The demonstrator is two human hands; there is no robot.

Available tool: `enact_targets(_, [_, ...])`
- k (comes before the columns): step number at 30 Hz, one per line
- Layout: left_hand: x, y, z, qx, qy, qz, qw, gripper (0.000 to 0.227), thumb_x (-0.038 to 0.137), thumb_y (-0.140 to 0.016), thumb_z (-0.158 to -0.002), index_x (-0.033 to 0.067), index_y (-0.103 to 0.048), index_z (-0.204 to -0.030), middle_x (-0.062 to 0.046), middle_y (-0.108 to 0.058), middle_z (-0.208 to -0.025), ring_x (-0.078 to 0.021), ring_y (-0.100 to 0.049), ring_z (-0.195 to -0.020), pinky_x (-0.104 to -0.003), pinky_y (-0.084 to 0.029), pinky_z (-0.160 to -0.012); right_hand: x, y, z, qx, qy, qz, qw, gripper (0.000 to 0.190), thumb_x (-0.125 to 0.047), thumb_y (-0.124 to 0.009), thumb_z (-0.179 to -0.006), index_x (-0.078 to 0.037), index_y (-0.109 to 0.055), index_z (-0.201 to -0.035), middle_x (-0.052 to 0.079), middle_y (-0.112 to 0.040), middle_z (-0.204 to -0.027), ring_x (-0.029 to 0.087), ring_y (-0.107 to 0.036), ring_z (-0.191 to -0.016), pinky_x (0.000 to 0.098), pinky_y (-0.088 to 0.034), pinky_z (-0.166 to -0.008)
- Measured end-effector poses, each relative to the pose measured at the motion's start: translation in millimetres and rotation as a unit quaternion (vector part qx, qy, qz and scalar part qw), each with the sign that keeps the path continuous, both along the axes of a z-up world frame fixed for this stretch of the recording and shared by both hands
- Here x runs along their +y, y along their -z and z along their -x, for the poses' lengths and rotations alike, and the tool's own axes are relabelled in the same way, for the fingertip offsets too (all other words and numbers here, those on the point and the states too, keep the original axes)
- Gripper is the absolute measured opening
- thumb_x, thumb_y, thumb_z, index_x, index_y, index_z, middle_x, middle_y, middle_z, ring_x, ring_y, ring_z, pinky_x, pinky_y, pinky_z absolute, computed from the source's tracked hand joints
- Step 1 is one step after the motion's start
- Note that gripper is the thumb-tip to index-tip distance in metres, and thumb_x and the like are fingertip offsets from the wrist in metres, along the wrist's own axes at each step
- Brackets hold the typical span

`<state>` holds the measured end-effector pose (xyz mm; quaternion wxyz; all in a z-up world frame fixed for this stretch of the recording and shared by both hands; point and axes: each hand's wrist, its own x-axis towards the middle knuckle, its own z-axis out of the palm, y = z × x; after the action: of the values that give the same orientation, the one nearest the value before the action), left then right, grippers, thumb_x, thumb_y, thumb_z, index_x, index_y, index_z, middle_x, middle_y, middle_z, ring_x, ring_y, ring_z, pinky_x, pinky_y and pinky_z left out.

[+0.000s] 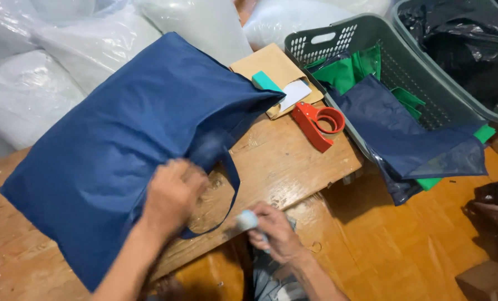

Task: Cleaning the edges and handles of a blue fabric bag using a small cleaning block.

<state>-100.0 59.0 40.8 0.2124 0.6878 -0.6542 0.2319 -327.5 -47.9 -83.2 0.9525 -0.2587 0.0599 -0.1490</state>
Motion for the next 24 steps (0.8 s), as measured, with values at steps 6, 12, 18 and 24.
enact_targets(6, [71, -9, 79, 0.266, 0.204, -0.131, 0.933, 0.058, 0.053, -0.056, -0.099, 0.0035, -0.059, -0.069, -0.029, -0.05, -0.148, -0.0464, -0.045, -0.142, -0.058, -0.031, -0.117, -21, 23, 36, -0.06, 0.157, -0.08, 0.983, 0.025, -0.016, -0.058, -0.102, 0.001, -0.058, -0.121, 0.011, -0.058, -0.088, 0.012, -0.051, -0.068, 0.0201, -0.04, -0.045])
enact_targets(12, [127, 10, 19, 0.023, -0.33, 0.019, 0.943, 0.073, 0.071, -0.076, -0.073, 0.0054, -0.068, -0.103, -0.026, -0.049, -0.141, -0.0441, -0.047, -0.126, -0.058, -0.039, -0.099, -26, -20, 9, 0.234, 0.26, 0.129, 0.928, 0.032, -0.027, -0.069, -0.093, -0.005, -0.059, -0.113, -0.002, -0.05, -0.062, 0.005, -0.039, -0.044, 0.0193, -0.027, -0.035])
enact_targets(18, [129, 16, 1, 0.377, -0.477, -0.158, 0.778, 0.131, 0.073, -0.07, -0.059, 0.0173, -0.015, -0.165, -0.033, 0.005, -0.165, -0.0554, 0.001, -0.151, -0.088, -0.02, -0.102, -17, -35, -77, 0.316, 0.284, 0.381, 0.821, 0.034, -0.011, -0.075, -0.085, 0.0, -0.059, -0.114, 0.008, -0.063, -0.09, 0.015, -0.061, -0.07, 0.0271, -0.056, -0.061])
enact_targets(24, [146, 57, -32, 0.335, -0.45, -0.104, 0.821, 0.09, 0.059, -0.05, -0.09, 0.0213, -0.018, -0.165, -0.028, 0.0, -0.168, -0.053, -0.002, -0.152, -0.081, -0.021, -0.107, -16, 0, -130, 0.338, 0.223, 0.422, 0.811, 0.035, -0.014, -0.067, -0.087, 0.002, -0.059, -0.117, 0.015, -0.067, -0.102, 0.021, -0.064, -0.085, 0.0294, -0.055, -0.077])
